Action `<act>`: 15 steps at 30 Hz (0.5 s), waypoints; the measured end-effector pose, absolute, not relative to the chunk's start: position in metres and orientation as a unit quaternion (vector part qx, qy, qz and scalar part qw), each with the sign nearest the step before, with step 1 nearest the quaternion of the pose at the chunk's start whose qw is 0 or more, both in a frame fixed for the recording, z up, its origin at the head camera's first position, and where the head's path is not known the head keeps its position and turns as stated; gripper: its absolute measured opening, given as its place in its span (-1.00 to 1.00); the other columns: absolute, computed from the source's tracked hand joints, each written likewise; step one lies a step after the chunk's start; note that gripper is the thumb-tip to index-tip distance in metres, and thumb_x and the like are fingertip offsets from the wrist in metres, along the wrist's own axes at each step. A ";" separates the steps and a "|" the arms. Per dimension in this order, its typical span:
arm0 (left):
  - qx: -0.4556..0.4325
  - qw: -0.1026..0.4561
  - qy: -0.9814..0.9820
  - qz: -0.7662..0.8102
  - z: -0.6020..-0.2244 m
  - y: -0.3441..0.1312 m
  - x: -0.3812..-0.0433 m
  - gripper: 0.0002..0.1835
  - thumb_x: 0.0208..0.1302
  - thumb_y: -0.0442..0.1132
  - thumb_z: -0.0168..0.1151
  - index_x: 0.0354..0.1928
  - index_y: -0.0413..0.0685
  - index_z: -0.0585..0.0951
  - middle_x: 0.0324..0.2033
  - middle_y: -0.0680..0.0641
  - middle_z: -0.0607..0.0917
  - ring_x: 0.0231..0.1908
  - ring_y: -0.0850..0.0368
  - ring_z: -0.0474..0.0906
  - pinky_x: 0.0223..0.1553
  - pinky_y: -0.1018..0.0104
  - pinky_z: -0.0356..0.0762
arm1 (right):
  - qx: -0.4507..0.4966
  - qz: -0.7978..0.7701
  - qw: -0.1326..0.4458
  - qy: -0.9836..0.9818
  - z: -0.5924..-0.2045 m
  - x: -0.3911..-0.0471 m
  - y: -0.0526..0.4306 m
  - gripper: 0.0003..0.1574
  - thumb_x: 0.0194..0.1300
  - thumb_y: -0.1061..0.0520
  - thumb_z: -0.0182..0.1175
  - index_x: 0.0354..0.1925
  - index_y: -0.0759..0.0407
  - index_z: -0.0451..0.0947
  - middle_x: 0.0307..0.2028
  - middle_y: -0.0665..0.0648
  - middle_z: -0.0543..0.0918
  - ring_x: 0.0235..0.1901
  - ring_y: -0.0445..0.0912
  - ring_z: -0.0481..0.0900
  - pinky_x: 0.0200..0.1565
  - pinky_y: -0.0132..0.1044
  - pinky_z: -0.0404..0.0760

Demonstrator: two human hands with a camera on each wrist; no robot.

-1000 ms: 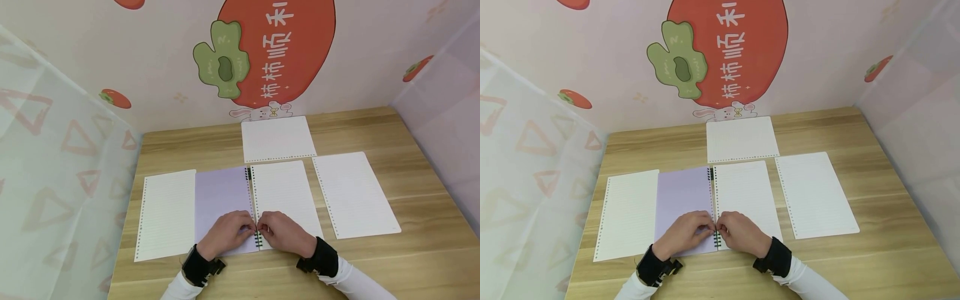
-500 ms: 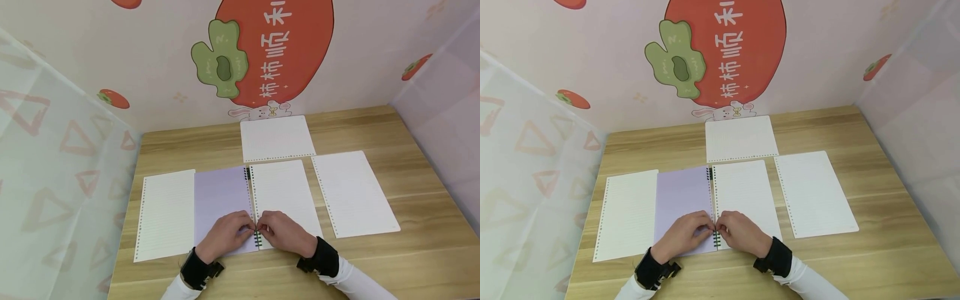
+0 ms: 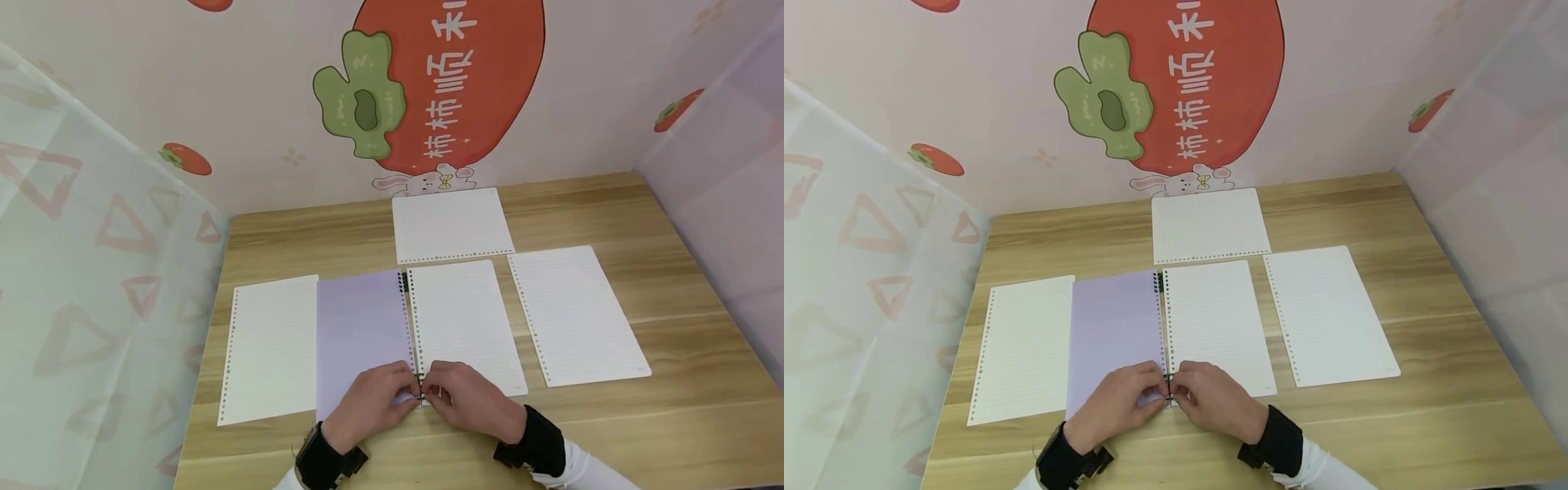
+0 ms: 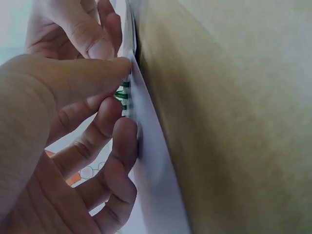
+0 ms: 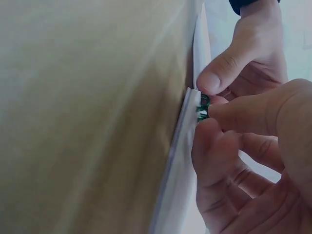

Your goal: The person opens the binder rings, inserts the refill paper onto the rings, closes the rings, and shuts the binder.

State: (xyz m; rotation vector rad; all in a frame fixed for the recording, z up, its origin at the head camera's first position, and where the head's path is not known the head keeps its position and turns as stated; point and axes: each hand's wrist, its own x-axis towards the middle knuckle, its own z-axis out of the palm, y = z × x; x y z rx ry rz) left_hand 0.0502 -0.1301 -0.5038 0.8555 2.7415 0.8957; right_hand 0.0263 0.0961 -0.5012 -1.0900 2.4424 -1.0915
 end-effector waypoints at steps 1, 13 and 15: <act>0.283 0.067 0.909 0.299 -0.504 -0.130 0.051 -0.93 0.25 -0.11 0.46 -0.31 0.18 0.72 -0.29 0.25 0.65 -0.33 0.42 0.53 -0.29 0.53 0.50 | -0.375 -0.374 0.125 0.839 -0.502 0.027 0.096 -0.88 0.35 0.21 0.31 -0.27 -0.02 0.73 -0.35 -0.19 0.58 -0.40 -0.40 0.48 -0.35 -0.55 0.50; 0.273 0.060 0.912 0.299 -0.505 -0.126 0.052 -0.95 0.21 -0.17 0.46 -0.39 0.18 0.76 -0.38 0.26 0.63 -0.37 0.47 0.50 -0.30 0.56 0.48 | -0.342 -0.402 0.140 0.838 -0.512 0.034 0.095 -0.96 0.33 0.16 0.37 -0.30 0.05 0.74 -0.41 -0.21 0.56 -0.48 -0.43 0.45 -0.42 -0.52 0.49; 0.271 0.065 0.912 0.302 -0.504 -0.126 0.051 -0.94 0.22 -0.18 0.44 -0.39 0.18 0.76 -0.38 0.27 0.63 -0.36 0.48 0.50 -0.29 0.57 0.48 | -0.335 -0.407 0.144 0.837 -0.513 0.034 0.096 -0.95 0.34 0.14 0.36 -0.30 0.05 0.74 -0.41 -0.21 0.56 -0.48 -0.44 0.45 -0.43 -0.52 0.50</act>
